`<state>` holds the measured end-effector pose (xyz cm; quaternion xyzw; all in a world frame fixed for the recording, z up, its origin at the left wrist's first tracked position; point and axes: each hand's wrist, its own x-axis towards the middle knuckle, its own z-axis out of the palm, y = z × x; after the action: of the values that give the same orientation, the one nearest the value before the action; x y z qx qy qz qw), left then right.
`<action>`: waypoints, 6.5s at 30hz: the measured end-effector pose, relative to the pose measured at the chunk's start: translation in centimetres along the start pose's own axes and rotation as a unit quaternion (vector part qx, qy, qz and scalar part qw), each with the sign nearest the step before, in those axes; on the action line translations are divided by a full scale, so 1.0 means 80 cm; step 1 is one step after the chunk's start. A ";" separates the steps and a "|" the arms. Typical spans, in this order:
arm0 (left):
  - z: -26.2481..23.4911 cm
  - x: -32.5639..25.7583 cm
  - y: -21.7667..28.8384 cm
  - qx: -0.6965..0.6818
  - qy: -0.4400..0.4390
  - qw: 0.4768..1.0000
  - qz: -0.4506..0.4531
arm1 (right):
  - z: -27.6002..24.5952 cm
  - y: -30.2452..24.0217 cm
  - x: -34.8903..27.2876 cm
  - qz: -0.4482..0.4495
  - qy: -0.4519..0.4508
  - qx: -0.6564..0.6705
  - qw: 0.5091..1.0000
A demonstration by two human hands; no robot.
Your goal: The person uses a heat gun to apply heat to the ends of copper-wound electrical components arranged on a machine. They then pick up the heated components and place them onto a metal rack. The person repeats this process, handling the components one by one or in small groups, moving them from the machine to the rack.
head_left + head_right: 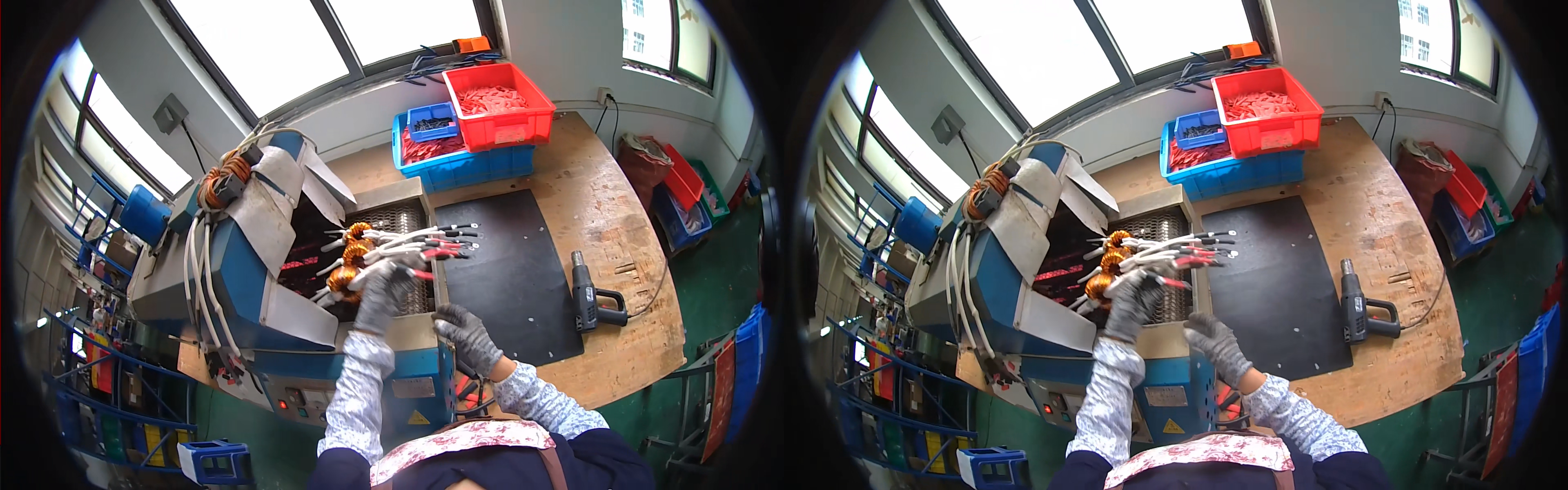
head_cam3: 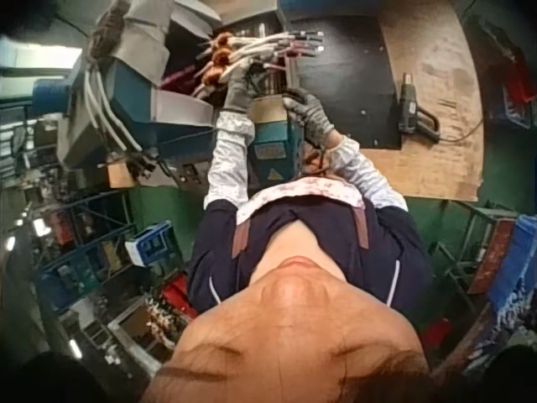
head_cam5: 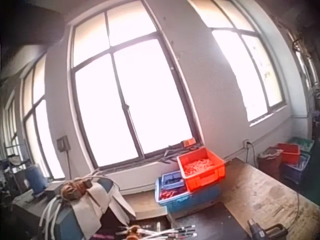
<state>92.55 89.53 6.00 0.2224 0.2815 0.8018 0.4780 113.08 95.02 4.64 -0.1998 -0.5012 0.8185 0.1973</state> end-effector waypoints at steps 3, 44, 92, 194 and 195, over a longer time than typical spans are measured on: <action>0.008 -0.033 -0.035 0.070 0.038 0.991 -0.106 | 0.008 0.003 0.046 -0.004 0.046 0.006 0.999; -0.083 -0.078 0.043 0.018 0.163 0.986 -0.033 | 0.010 -0.010 0.206 -0.253 0.054 0.227 0.939; 0.012 0.042 -0.283 0.135 0.281 0.873 -0.375 | -0.310 0.113 -0.118 -0.084 0.215 0.588 0.775; 0.027 -0.120 -0.080 0.038 0.137 0.987 0.078 | -0.352 -0.131 -0.371 0.176 0.237 -0.344 0.891; 0.022 -0.120 -0.081 0.038 0.136 0.987 0.078 | -0.350 -0.130 -0.371 0.173 0.241 -0.327 0.897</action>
<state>102.08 83.85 2.20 0.1508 0.3555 0.8480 0.3630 154.05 104.63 6.17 -0.5272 -0.6356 0.5566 0.0910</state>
